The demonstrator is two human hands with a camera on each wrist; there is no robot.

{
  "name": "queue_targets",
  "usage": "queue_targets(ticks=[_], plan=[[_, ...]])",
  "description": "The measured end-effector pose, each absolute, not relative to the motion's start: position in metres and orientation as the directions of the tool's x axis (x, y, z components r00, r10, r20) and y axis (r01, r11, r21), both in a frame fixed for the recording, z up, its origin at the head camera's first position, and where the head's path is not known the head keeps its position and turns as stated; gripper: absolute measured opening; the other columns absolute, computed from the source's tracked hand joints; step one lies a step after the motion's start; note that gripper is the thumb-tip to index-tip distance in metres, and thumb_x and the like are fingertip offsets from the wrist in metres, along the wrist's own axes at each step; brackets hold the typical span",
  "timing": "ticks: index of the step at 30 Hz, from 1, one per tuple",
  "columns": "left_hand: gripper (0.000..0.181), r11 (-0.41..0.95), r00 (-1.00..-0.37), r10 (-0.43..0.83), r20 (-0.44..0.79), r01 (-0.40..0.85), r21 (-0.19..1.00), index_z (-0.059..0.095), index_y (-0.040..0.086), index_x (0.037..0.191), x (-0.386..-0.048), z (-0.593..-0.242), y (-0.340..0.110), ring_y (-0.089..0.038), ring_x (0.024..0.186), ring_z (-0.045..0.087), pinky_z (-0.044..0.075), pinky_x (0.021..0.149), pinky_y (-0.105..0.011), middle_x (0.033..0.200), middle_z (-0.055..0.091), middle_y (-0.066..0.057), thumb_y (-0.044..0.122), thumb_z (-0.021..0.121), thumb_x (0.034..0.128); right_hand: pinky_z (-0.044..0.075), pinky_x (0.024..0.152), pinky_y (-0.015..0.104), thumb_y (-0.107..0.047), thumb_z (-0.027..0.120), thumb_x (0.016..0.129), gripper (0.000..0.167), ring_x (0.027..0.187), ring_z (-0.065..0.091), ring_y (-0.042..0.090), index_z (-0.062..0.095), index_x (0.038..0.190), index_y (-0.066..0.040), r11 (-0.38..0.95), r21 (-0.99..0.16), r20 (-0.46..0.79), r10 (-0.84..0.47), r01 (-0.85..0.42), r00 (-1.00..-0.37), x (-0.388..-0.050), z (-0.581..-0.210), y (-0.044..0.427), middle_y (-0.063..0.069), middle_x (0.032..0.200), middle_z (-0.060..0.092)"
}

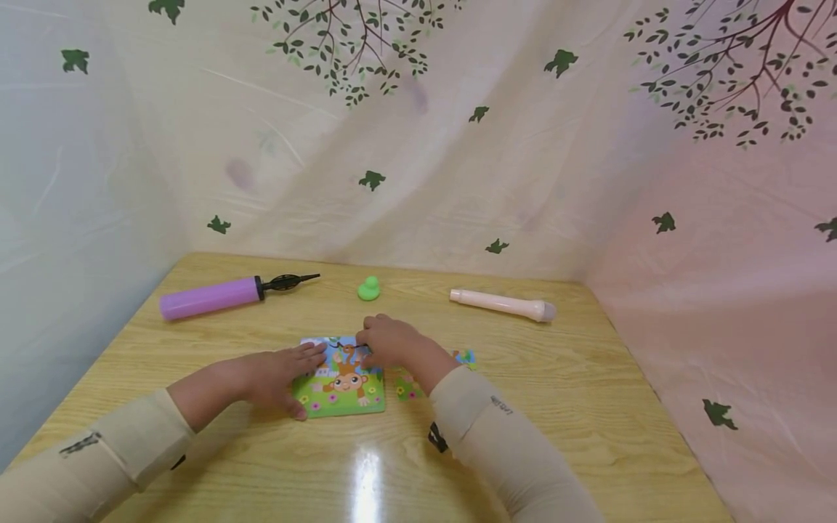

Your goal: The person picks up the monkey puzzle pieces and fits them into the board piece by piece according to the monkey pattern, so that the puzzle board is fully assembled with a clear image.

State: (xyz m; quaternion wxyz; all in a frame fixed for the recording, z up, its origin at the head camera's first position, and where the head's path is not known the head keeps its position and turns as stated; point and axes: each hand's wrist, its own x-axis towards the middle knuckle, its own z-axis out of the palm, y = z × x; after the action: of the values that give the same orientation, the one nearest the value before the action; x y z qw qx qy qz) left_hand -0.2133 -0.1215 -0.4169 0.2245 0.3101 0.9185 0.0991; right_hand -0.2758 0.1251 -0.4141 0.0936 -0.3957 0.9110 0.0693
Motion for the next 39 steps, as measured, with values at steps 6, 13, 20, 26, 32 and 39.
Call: queue_targets(ticks=[6, 13, 20, 26, 32, 39], plan=[[0.103, 0.785, -0.708, 0.618, -0.34, 0.541, 0.301, 0.024, 0.005, 0.155, -0.214, -0.418, -0.121, -0.036, 0.151, 0.013, 0.02, 0.122, -0.053, 0.165, 0.015, -0.011, 0.054, 0.075, 0.0797, 0.051, 0.091, 0.033, -0.045, 0.066, 0.091, 0.04, 0.108, 0.052, 0.018, 0.065, 0.122, -0.02, 0.685, 0.048, -0.218, -0.703, -0.727, -0.677, -0.275, -0.414, 0.124, 0.001, 0.12, 0.057], [0.112, 0.818, -0.747, 0.574, -0.335, 0.505, 0.276, 0.022, 0.002, 0.155, -0.212, -0.416, -0.121, -0.036, 0.151, 0.012, 0.02, 0.122, -0.053, 0.164, 0.013, -0.014, 0.059, 0.076, 0.0753, 0.049, 0.097, 0.034, -0.045, 0.064, 0.093, 0.043, 0.114, 0.051, 0.019, 0.062, 0.128, -0.02, 0.694, 0.038, -0.225, -0.695, -0.719, -0.682, -0.274, -0.414, 0.125, 0.001, 0.125, 0.055], [0.122, 0.864, -0.797, 0.503, -0.334, 0.461, 0.202, 0.022, -0.003, 0.154, -0.208, -0.415, -0.125, -0.039, 0.15, 0.013, 0.022, 0.12, -0.054, 0.163, 0.011, -0.02, 0.07, 0.073, 0.0701, 0.048, 0.1, 0.034, -0.043, 0.065, 0.093, 0.046, 0.116, 0.051, 0.019, 0.06, 0.131, -0.018, 0.713, -0.035, -0.216, -0.689, -0.7, -0.692, -0.272, -0.413, 0.128, 0.001, 0.125, 0.056], [0.122, 0.875, -0.805, 0.484, -0.342, 0.451, 0.176, 0.024, -0.004, 0.153, -0.206, -0.414, -0.124, -0.041, 0.15, 0.014, 0.022, 0.12, -0.054, 0.163, 0.012, -0.021, 0.072, 0.071, 0.0696, 0.046, 0.105, 0.037, -0.042, 0.061, 0.096, 0.051, 0.125, 0.05, 0.02, 0.055, 0.139, -0.014, 0.734, -0.146, -0.206, -0.678, -0.663, -0.706, -0.277, -0.41, 0.144, 0.003, 0.133, 0.055], [0.123, 0.876, -0.805, 0.482, -0.345, 0.45, 0.175, 0.024, -0.004, 0.153, -0.207, -0.413, -0.124, -0.04, 0.15, 0.014, 0.022, 0.12, -0.054, 0.162, 0.013, -0.021, 0.073, 0.071, 0.0693, 0.046, 0.106, 0.043, -0.031, 0.062, 0.098, 0.047, 0.129, 0.049, 0.027, 0.054, 0.139, -0.01, 0.772, -0.19, -0.195, -0.635, -0.606, -0.748, -0.281, -0.397, 0.174, 0.008, 0.138, 0.053], [0.123, 0.874, -0.804, 0.486, -0.344, 0.453, 0.175, 0.025, -0.004, 0.152, -0.208, -0.415, -0.125, -0.041, 0.149, 0.015, 0.022, 0.12, -0.054, 0.162, 0.013, -0.022, 0.074, 0.07, 0.0687, 0.047, 0.102, 0.043, -0.028, 0.066, 0.095, 0.045, 0.126, 0.051, 0.028, 0.056, 0.135, -0.01, 0.799, -0.165, -0.293, -0.6, -0.578, -0.745, -0.276, -0.399, 0.198, 0.008, 0.133, 0.056]])
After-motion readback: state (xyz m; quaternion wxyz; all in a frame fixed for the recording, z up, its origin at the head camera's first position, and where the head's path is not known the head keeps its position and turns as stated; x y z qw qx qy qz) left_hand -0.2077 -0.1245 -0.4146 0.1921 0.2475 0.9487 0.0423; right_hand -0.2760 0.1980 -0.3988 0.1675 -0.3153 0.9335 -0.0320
